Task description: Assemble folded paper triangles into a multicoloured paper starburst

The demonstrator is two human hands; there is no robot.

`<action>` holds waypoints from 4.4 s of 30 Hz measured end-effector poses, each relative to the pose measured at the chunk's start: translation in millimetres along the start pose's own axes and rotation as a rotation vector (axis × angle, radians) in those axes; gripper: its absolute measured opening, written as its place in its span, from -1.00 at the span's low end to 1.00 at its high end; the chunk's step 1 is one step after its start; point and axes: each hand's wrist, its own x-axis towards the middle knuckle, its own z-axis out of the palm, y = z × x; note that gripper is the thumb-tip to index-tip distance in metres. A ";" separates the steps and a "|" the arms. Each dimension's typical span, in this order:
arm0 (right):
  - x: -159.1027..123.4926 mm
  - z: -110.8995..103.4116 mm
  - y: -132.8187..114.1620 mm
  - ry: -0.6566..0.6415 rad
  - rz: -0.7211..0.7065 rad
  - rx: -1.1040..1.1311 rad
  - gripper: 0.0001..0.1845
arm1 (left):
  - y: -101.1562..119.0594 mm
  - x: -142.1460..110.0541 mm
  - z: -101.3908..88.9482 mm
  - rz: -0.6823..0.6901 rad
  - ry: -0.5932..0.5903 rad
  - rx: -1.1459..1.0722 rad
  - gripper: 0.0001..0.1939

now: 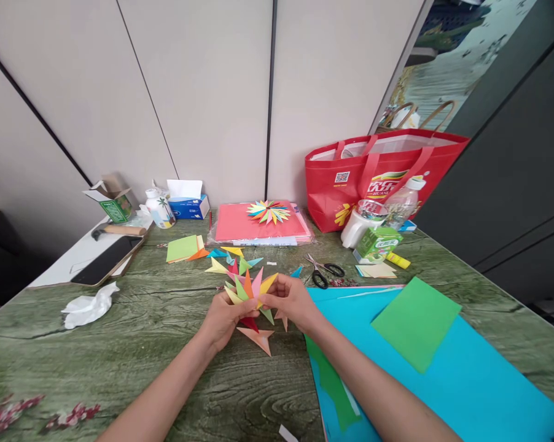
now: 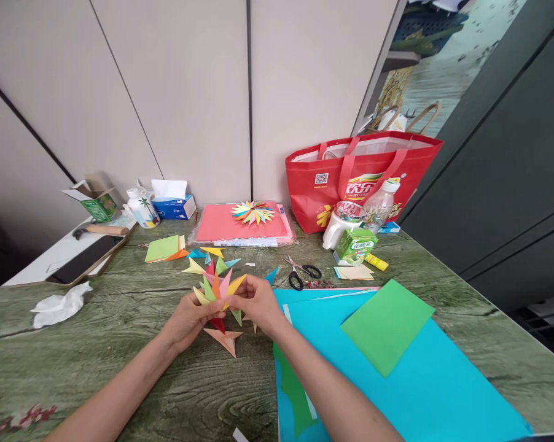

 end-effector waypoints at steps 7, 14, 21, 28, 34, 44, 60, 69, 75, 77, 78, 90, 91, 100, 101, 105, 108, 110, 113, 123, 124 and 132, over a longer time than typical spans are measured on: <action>0.3 -2.7 -0.2 -0.011 0.007 0.016 -0.77 | -0.8 3.7 -0.9 0.019 -0.051 0.029 -0.74; 1.6 -0.6 3.8 0.048 0.026 0.013 -0.76 | -5.5 1.3 -0.3 0.059 0.018 0.119 -0.78; 1.5 2.8 5.3 0.129 0.014 0.010 -0.72 | -3.8 -0.7 3.4 0.075 0.021 0.047 -0.77; -1.7 3.5 5.4 0.205 -0.142 -0.355 -0.79 | -7.3 -1.1 3.3 0.082 0.109 0.152 -0.81; -1.0 2.3 7.2 0.178 -0.103 -0.347 -0.79 | -2.9 -2.8 5.6 0.121 0.117 0.271 -0.82; 0.0 3.5 8.0 0.229 -0.123 -0.376 -0.78 | -6.8 -0.3 2.2 0.074 0.062 0.156 -0.80; -4.8 7.2 4.7 0.267 -0.208 -0.448 -0.82 | -3.9 -2.0 3.4 0.144 0.110 0.283 -0.83; 0.0 4.9 5.4 0.192 -0.146 -0.220 -0.79 | -5.3 0.1 2.3 0.087 0.068 0.102 -0.81; 3.8 -5.7 5.5 -0.076 -0.071 -0.123 -0.68 | -1.7 -0.9 0.8 0.110 0.043 0.156 -0.81; 4.5 -6.4 7.4 -0.053 -0.049 -0.114 -0.66 | 0.3 -1.2 1.2 0.096 0.040 0.156 -0.80; 4.6 -6.5 8.4 -0.048 -0.038 -0.107 -0.65 | 1.1 -1.3 1.4 0.089 0.043 0.158 -0.80; 3.2 -2.9 7.2 -0.014 0.027 -0.041 -0.66 | -1.7 -1.1 1.3 0.096 0.046 0.189 -0.81; 3.1 -2.3 7.0 -0.003 0.034 -0.038 -0.68 | -1.4 -1.2 1.8 0.089 0.046 0.182 -0.80; 1.5 -2.7 3.4 -0.034 0.121 0.048 -0.64 | 6.1 -2.7 4.1 0.013 0.015 0.192 -0.75; 1.1 -2.3 2.8 -0.038 0.118 0.039 -0.66 | 6.2 -2.8 4.2 0.013 0.024 0.197 -0.75; 0.2 -0.4 1.8 -0.042 0.113 0.032 -0.67 | 4.0 -2.1 4.0 0.017 0.026 0.193 -0.74; 0.0 0.3 2.9 0.019 0.106 0.019 -0.66 | 1.1 -1.1 3.3 0.040 -0.016 0.156 -0.74; 0.2 0.4 4.1 0.051 0.074 0.004 -0.65 | -0.1 -0.8 2.9 0.040 -0.038 0.138 -0.73; 0.4 1.1 5.2 0.073 0.034 -0.001 -0.62 | 0.7 -0.6 2.7 0.026 -0.013 0.128 -0.72; -1.5 5.1 -2.5 -0.021 0.055 0.014 -0.72 | 2.9 -0.6 0.9 0.086 0.038 0.135 -0.81; -1.5 5.1 -2.2 -0.003 0.059 0.000 -0.73 | 2.3 -0.7 0.8 0.083 0.035 0.134 -0.80; -1.2 6.4 0.8 0.068 0.007 -0.020 -0.77 | -0.6 -2.4 4.5 0.059 0.019 0.143 -0.80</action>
